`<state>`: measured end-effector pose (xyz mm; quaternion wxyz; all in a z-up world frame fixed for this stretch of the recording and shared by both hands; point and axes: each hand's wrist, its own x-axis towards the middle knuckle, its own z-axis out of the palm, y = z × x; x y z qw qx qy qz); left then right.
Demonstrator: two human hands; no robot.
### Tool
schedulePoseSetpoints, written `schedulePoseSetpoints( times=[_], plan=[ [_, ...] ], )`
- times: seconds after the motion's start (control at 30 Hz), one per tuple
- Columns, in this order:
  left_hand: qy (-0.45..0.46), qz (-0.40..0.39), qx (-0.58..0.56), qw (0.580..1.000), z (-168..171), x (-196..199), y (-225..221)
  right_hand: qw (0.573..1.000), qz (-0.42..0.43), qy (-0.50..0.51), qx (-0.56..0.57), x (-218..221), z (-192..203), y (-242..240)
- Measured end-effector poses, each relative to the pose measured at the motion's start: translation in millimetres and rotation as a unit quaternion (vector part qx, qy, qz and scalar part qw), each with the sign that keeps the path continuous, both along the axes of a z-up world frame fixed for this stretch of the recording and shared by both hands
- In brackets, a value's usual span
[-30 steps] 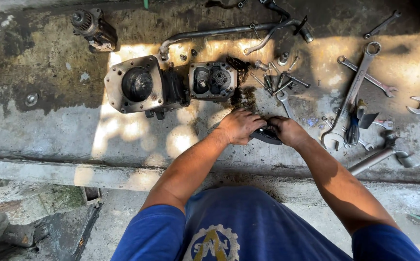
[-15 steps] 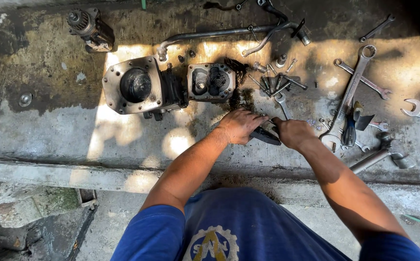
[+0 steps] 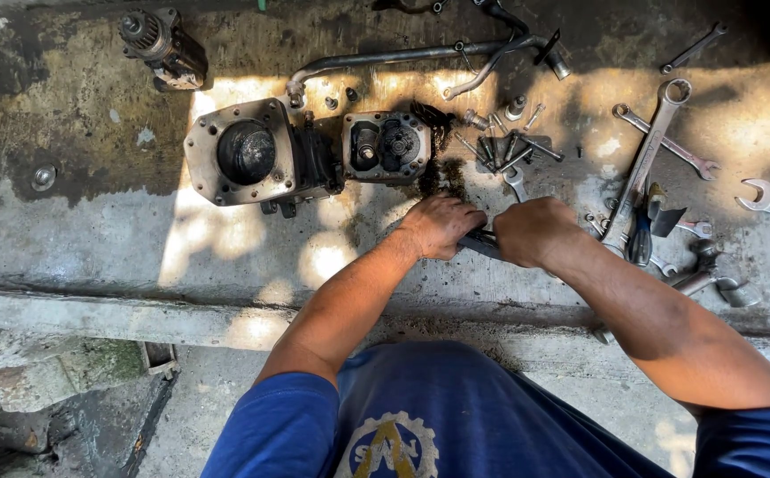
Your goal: Cleaning and inspecting engine cylinder head components using hand tools
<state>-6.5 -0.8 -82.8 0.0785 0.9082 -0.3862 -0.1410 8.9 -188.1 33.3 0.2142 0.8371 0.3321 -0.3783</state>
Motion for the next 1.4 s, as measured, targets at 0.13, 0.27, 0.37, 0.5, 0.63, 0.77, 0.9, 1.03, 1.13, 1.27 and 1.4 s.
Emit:
schedulePoseSetpoints(
  times=[0.13, 0.27, 0.37, 0.5, 0.63, 0.77, 0.9, 1.03, 1.13, 1.27, 1.4],
  plan=[
    [-0.023, 0.012, -0.007, 1.0, -3.3, 0.8, 0.6, 0.996, -0.045, -0.076, 0.018, 7.9, -85.6, -0.3],
    [-0.046, -0.014, 0.065, 0.997, -45.5, 3.7, 5.9, 0.951, -0.295, 0.054, 0.079, -4.7, 53.4, 56.8],
    [0.007, 0.031, 0.024, 0.999, 13.2, -0.7, 0.3, 0.982, -0.146, -0.063, 0.102, -15.8, -35.6, 15.1],
    [0.028, 0.012, 0.016, 0.999, 50.1, 1.9, 2.8, 0.99, -0.101, -0.008, 0.098, -10.6, -10.0, -40.3],
    [0.024, -0.022, 0.055, 0.998, 64.9, -4.2, 2.7, 0.949, -0.192, 0.055, 0.243, -13.7, -92.5, -54.3],
    [-0.029, -0.088, 0.139, 0.986, 55.4, -2.1, 6.1, 0.894, -0.185, 0.025, 0.407, -5.4, -141.3, -45.5],
    [-0.022, -0.063, 0.117, 0.991, 40.7, -12.2, 8.5, 0.859, -0.172, 0.032, 0.482, -1.3, -175.6, -28.0],
    [-0.086, -0.03, 0.004, 0.996, 16.6, -28.6, 23.0, 0.845, -0.146, -0.075, 0.508, -12.7, -179.4, -17.8],
    [-0.102, -0.026, -0.111, 0.988, -34.6, -52.8, 36.4, 0.868, -0.107, -0.08, 0.479, -29.9, -191.5, -12.0],
    [-0.165, 0.002, -0.121, 0.979, -93.5, -85.7, 47.2, 0.95, -0.074, -0.104, 0.285, -45.5, -165.3, 13.6],
    [-0.154, 0.01, -0.18, 0.972, -125.1, -104.6, 55.0, 0.937, -0.018, -0.093, 0.337, -61.8, -197.6, 10.8]
  ],
)
